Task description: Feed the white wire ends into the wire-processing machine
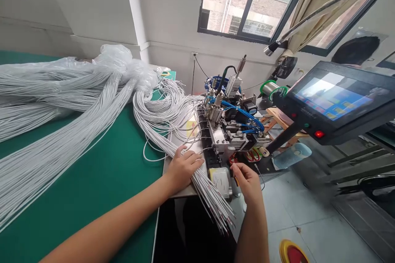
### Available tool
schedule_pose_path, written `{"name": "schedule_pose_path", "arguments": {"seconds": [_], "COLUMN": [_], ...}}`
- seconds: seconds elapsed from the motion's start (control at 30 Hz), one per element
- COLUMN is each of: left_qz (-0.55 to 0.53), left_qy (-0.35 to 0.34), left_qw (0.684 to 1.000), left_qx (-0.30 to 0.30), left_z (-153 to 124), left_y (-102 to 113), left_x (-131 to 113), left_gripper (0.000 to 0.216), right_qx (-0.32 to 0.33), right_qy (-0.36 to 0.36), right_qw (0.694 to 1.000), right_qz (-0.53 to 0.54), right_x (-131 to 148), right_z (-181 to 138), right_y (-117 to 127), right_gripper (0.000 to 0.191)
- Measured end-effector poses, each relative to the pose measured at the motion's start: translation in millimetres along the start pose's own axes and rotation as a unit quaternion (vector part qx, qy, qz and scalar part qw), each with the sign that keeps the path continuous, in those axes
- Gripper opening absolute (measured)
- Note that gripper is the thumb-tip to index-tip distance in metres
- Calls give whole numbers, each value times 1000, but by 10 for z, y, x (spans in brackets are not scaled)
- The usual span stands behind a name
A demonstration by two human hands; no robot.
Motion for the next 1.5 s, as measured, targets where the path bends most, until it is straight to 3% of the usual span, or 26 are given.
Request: {"name": "schedule_pose_path", "arguments": {"seconds": [0.2,0.33,0.57,0.73,0.9,1.1,1.27,1.5], "left_qz": [-8,-5,-8,35,56,30,-5,7], "left_qy": [-6,-7,-27,20,54,38,-30,-55], "left_qw": [1000,1000,999,996,990,995,998,998], "left_qx": [-11,-13,-35,-85,-118,-91,-61,-41], "left_z": [-7,-14,-19,-3,32,13,-23,-22], "left_y": [41,59,122,179,221,179,131,119], "left_x": [-8,-13,-41,-43,-50,-47,-91,-121], "left_gripper": [23,21,31,33,21,24,24,27], "right_qx": [164,208,134,100,78,103,158,112], "right_qy": [94,117,150,157,174,129,53,58], "right_qw": [974,957,973,979,979,984,985,991], "right_qz": [-128,-164,-113,-80,-76,-71,-51,37], "right_x": [461,508,522,548,535,454,377,393], "right_z": [-346,-421,-200,50,159,147,123,129], "right_y": [-108,-252,-237,-200,-170,-139,-84,-225], "right_gripper": [23,14,23,26,26,28,27,32]}}
Point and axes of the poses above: each hand's wrist, its own z-axis towards the middle knuckle, its own y-axis out of the back of the hand, x = y × z, the point moved 4 cm from there along z, towards the middle knuckle, and after that the axes turned 3 degrees about -x, right-handed, at the moved point
